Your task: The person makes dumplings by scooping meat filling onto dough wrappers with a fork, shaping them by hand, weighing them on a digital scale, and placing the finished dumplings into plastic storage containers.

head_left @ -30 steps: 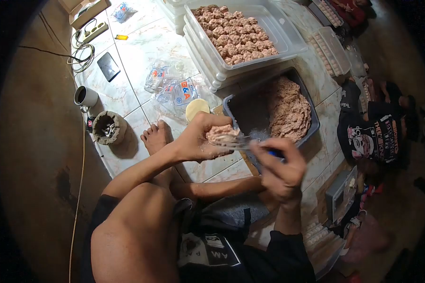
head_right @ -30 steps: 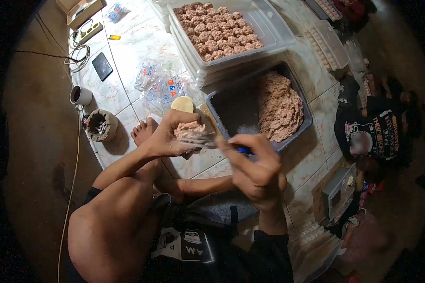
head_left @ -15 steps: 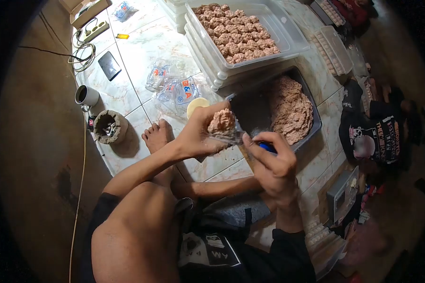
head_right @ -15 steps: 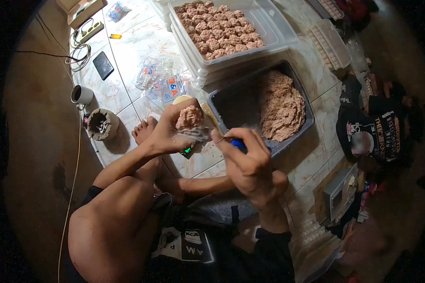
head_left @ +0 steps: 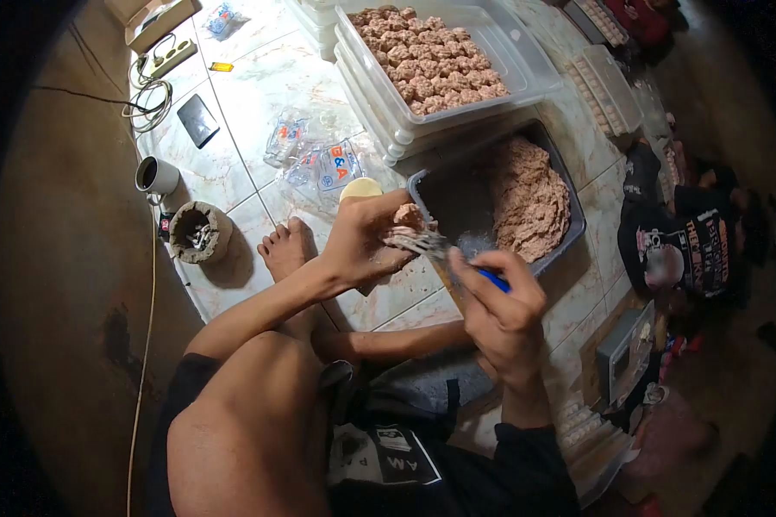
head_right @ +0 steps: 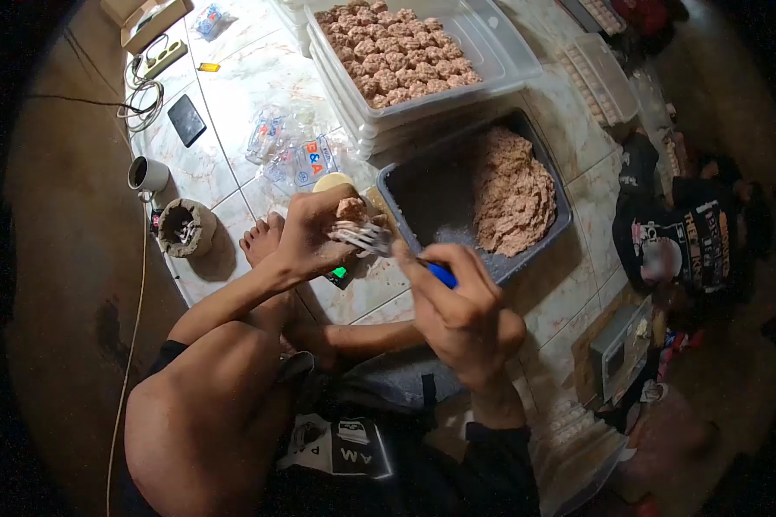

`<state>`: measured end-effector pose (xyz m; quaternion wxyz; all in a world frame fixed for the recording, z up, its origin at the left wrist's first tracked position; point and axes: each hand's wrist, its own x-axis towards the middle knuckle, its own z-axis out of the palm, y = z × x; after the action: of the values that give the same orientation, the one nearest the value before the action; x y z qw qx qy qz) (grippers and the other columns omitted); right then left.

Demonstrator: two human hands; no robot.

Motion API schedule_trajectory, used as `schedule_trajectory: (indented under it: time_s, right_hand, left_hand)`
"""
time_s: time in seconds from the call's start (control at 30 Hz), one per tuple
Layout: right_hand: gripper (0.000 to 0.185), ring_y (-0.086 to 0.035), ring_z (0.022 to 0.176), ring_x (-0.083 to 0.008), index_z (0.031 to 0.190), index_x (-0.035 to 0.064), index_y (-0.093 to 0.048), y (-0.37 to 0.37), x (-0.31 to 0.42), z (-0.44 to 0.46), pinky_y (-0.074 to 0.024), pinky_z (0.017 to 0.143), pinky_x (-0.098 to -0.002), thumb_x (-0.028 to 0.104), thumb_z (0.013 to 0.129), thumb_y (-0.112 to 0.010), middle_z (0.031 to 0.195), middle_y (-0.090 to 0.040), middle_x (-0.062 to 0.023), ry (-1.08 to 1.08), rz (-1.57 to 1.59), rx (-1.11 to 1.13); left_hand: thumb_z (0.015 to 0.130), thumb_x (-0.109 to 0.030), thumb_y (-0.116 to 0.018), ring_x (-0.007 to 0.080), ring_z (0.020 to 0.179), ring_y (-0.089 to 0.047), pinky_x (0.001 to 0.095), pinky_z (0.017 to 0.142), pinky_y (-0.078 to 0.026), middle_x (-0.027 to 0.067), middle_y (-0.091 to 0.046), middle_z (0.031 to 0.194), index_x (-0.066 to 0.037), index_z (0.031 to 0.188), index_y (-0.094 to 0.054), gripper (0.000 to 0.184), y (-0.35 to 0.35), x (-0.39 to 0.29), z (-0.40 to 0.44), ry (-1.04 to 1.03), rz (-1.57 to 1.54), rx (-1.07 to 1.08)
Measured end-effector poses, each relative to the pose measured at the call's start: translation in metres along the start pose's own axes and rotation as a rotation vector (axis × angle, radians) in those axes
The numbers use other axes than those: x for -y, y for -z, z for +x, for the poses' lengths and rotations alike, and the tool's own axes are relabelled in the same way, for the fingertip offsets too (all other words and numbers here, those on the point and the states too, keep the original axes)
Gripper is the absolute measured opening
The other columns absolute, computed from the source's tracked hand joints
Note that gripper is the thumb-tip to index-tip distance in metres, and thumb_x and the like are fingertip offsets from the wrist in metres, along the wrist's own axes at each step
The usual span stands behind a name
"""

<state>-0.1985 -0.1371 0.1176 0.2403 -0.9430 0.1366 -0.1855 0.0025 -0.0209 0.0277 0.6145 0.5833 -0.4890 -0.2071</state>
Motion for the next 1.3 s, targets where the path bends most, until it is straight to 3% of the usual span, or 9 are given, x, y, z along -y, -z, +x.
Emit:
schedule_trajectory:
  time_s: [0.13, 0.23, 0.5, 0.63, 0.73, 0.83, 0.97, 1.03, 1.3]
  right_hand:
    - [0.039, -0.066, 0.078, -0.0214, 0.118, 0.0075, -0.082, -0.007, 0.011, -0.003, -0.0527, 0.069, -0.0300, -0.012, 0.086, -0.076, 0.096, -0.066, -0.0115, -0.094, 0.067, -0.254]
    - [0.040, -0.065, 0.076, -0.0193, 0.120, 0.0063, -0.082, -0.014, 0.020, -0.002, -0.0521, 0.067, -0.0301, -0.014, 0.085, -0.076, 0.096, -0.067, -0.0112, -0.123, 0.108, -0.003]
    - [0.037, -0.062, 0.069, -0.0160, 0.119, 0.0070, -0.082, -0.012, 0.024, -0.003, -0.0493, 0.061, -0.0283, -0.008, 0.085, -0.081, 0.095, -0.068, -0.0081, -0.107, 0.097, -0.137]
    - [0.043, -0.070, 0.084, -0.0243, 0.121, 0.0060, -0.081, -0.018, 0.035, 0.000, -0.0578, 0.073, -0.0343, -0.010, 0.081, -0.078, 0.097, -0.065, -0.0112, -0.057, 0.016, -0.071]
    - [0.043, -0.069, 0.083, -0.0230, 0.122, 0.0045, -0.081, -0.007, 0.026, 0.001, -0.0568, 0.071, -0.0335, -0.010, 0.082, -0.077, 0.098, -0.066, -0.0112, -0.134, -0.023, -0.212]
    - [0.036, -0.068, 0.084, -0.0221, 0.122, 0.0027, -0.080, 0.004, 0.015, 0.007, -0.0560, 0.070, -0.0336, -0.009, 0.089, -0.076, 0.098, -0.066, -0.0107, -0.158, -0.051, -0.348]
    - [0.031, -0.067, 0.085, -0.0212, 0.120, -0.0009, -0.080, 0.005, 0.008, 0.010, -0.0556, 0.072, -0.0320, -0.009, 0.090, -0.075, 0.098, -0.067, -0.0109, -0.118, -0.011, -0.334]
    - [0.027, -0.067, 0.087, -0.0199, 0.118, -0.0061, -0.079, 0.001, 0.021, 0.009, -0.0562, 0.078, -0.0317, -0.010, 0.091, -0.074, 0.099, -0.068, -0.0119, -0.117, 0.029, -0.297]
    - [0.028, -0.066, 0.077, -0.0171, 0.115, -0.0022, -0.080, -0.012, 0.021, 0.002, -0.0532, 0.066, -0.0297, -0.011, 0.088, -0.077, 0.093, -0.066, -0.0105, -0.144, 0.089, -0.139]
  left_hand:
    - [0.080, -0.016, -0.087, 0.0272, 0.062, -0.064, 0.0377, 0.058, -0.050, 0.0101, -0.062, 0.071, -0.007, 0.086, -0.065, 0.025, -0.003, 0.005, -0.002, -0.065, 0.157, -0.149]
    - [0.082, -0.021, -0.090, 0.0267, 0.060, -0.065, 0.0380, 0.055, -0.049, 0.0096, -0.064, 0.071, -0.007, 0.087, -0.066, 0.028, -0.009, 0.004, 0.003, -0.087, 0.339, -0.242]
    - [0.078, -0.014, -0.090, 0.0192, 0.059, -0.067, 0.0354, 0.053, -0.052, 0.0051, -0.068, 0.076, -0.011, 0.124, -0.072, 0.049, -0.009, -0.013, 0.008, -0.206, 0.491, -0.336]
    - [0.079, -0.015, -0.090, 0.0198, 0.057, -0.063, 0.0334, 0.051, -0.049, 0.0051, -0.064, 0.072, -0.012, 0.108, -0.076, 0.033, -0.009, -0.015, 0.012, -0.184, 0.460, -0.369]
    - [0.083, -0.027, -0.094, 0.0094, 0.059, -0.055, 0.0310, 0.052, -0.044, 0.0031, -0.063, 0.069, -0.003, 0.081, -0.066, 0.036, -0.005, -0.011, 0.017, 0.303, 0.180, -0.293]
    - [0.085, -0.029, -0.094, 0.0036, 0.073, -0.055, 0.0274, 0.061, -0.046, -0.0027, -0.067, 0.078, -0.002, 0.082, -0.066, 0.039, 0.007, -0.001, 0.025, 0.685, -0.252, -0.139]
    - [0.089, -0.020, -0.090, 0.0039, 0.074, -0.057, 0.0244, 0.063, -0.047, -0.0027, -0.065, 0.087, -0.003, 0.103, -0.067, 0.031, -0.007, 0.006, 0.011, 0.419, -0.440, -0.028]
    - [0.088, -0.024, -0.090, 0.0049, 0.090, -0.062, 0.0252, 0.082, -0.053, -0.0009, -0.068, 0.095, -0.001, 0.105, -0.065, 0.038, -0.008, 0.009, 0.007, 0.243, -0.484, -0.106]
    - [0.081, -0.004, -0.082, 0.0095, 0.073, -0.060, 0.0285, 0.065, -0.049, 0.0026, -0.067, 0.081, -0.001, 0.105, -0.067, 0.028, 0.001, 0.002, 0.007, 0.138, -0.165, 0.023]
